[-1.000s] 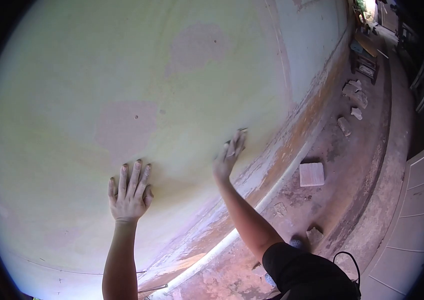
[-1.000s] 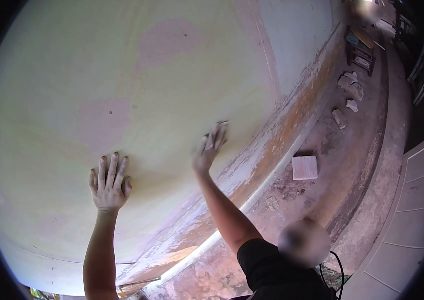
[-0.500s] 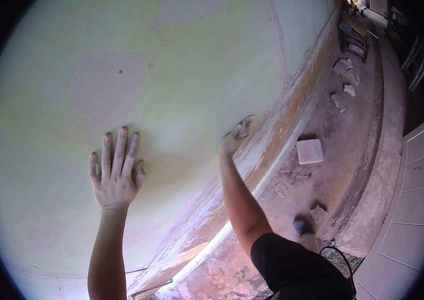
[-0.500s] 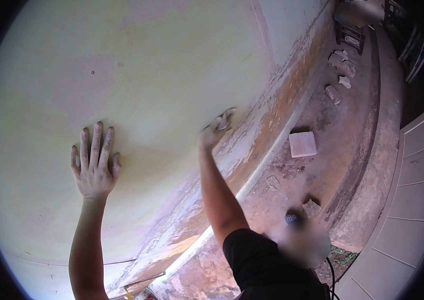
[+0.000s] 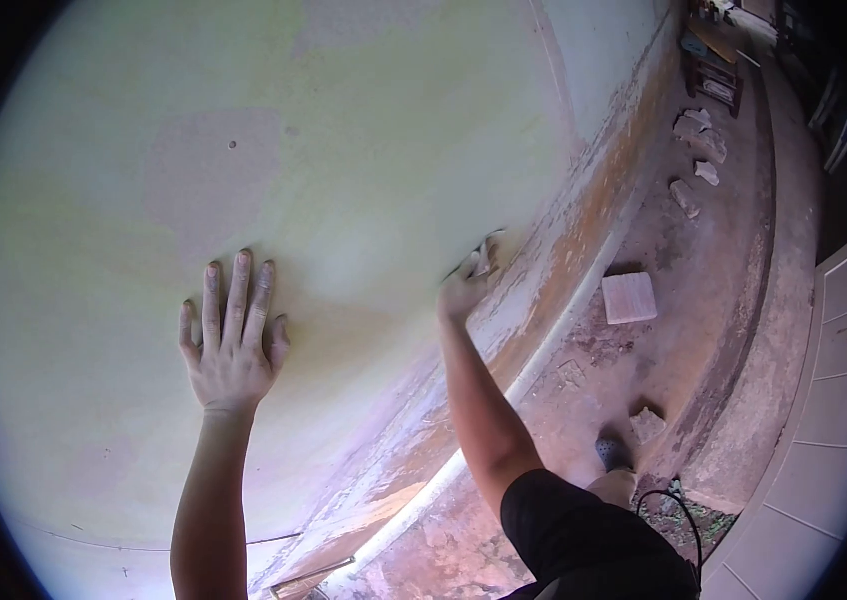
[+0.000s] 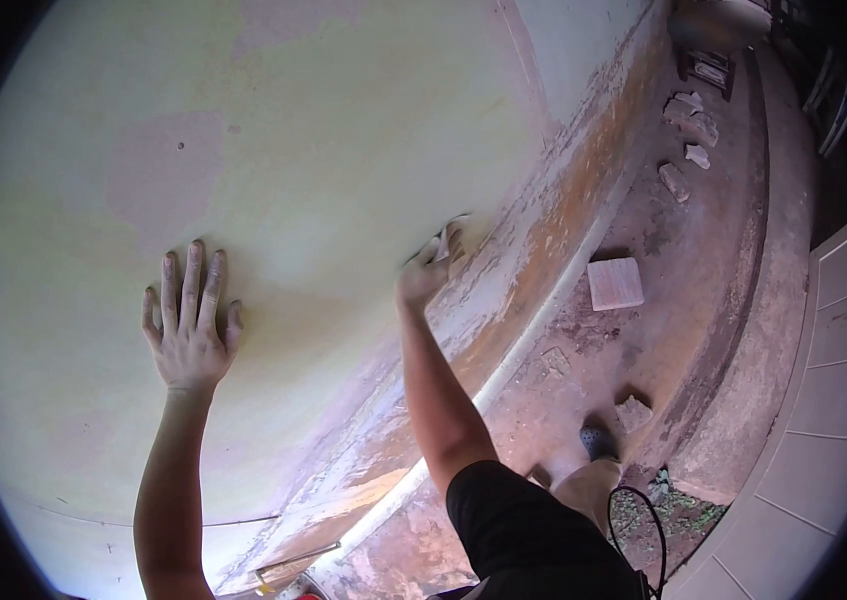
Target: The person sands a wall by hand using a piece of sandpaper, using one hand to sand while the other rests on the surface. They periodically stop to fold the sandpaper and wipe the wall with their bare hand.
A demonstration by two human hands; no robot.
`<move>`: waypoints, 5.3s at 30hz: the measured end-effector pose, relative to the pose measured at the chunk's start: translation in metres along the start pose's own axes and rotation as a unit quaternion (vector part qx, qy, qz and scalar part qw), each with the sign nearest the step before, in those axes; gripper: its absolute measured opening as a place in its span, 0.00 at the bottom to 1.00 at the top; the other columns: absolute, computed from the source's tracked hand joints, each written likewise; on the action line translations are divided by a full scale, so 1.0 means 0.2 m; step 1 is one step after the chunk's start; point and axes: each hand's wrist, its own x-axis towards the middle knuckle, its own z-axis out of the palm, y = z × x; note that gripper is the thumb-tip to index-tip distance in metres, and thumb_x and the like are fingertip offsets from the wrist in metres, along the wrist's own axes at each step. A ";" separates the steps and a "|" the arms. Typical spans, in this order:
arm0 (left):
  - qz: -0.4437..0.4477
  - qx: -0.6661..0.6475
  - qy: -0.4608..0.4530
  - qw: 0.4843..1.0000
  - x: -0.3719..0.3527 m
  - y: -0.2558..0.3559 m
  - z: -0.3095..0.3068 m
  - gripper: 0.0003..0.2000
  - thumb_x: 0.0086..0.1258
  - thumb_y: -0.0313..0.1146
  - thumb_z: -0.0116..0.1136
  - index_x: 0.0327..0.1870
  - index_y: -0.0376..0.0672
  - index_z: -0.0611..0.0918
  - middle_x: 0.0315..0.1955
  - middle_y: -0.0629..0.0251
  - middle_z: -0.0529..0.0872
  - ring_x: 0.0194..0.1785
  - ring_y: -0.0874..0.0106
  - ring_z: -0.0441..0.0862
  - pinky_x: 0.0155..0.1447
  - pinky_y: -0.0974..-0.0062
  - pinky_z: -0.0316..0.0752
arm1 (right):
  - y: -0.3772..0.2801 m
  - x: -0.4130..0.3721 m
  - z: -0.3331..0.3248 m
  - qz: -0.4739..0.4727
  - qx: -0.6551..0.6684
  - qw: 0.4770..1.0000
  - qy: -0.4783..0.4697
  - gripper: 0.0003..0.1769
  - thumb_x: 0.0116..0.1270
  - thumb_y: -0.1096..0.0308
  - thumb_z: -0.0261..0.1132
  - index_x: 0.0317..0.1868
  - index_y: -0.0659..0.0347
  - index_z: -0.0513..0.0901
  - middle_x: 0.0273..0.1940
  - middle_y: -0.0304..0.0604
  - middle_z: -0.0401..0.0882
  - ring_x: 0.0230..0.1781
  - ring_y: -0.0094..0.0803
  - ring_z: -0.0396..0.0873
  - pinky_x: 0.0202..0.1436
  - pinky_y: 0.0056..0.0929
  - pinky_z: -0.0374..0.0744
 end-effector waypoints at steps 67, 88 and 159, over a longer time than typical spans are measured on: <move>-0.063 0.002 0.073 0.995 -0.06 -0.21 0.00 0.27 0.81 0.55 0.48 0.80 0.75 0.72 0.83 0.86 0.67 0.84 0.76 0.65 0.88 0.55 0.46 | -0.52 0.12 0.12 -0.154 0.000 0.981 -0.121 0.27 0.88 0.67 0.48 0.76 0.79 0.69 0.82 0.65 0.61 0.86 0.55 0.54 0.89 0.47 0.52; -0.024 -0.024 0.031 0.999 -0.04 -0.17 -0.01 0.32 0.79 0.61 0.50 0.83 0.66 0.68 0.84 0.81 0.64 0.85 0.74 0.62 0.83 0.55 0.51 | -0.73 -0.66 0.04 -0.169 0.027 0.970 -0.171 0.25 0.86 0.66 0.54 0.74 0.76 0.75 0.79 0.66 0.67 0.84 0.61 0.59 0.85 0.55 0.59; -0.001 -0.001 0.060 0.998 -0.03 -0.16 0.00 0.34 0.82 0.63 0.46 0.83 0.57 0.68 0.84 0.70 0.66 0.85 0.65 0.65 0.77 0.53 0.62 | -0.31 0.05 0.01 -0.181 -0.074 0.969 -0.152 0.33 0.87 0.52 0.43 0.83 0.60 0.66 0.87 0.62 0.45 0.87 0.69 0.40 0.88 0.60 0.43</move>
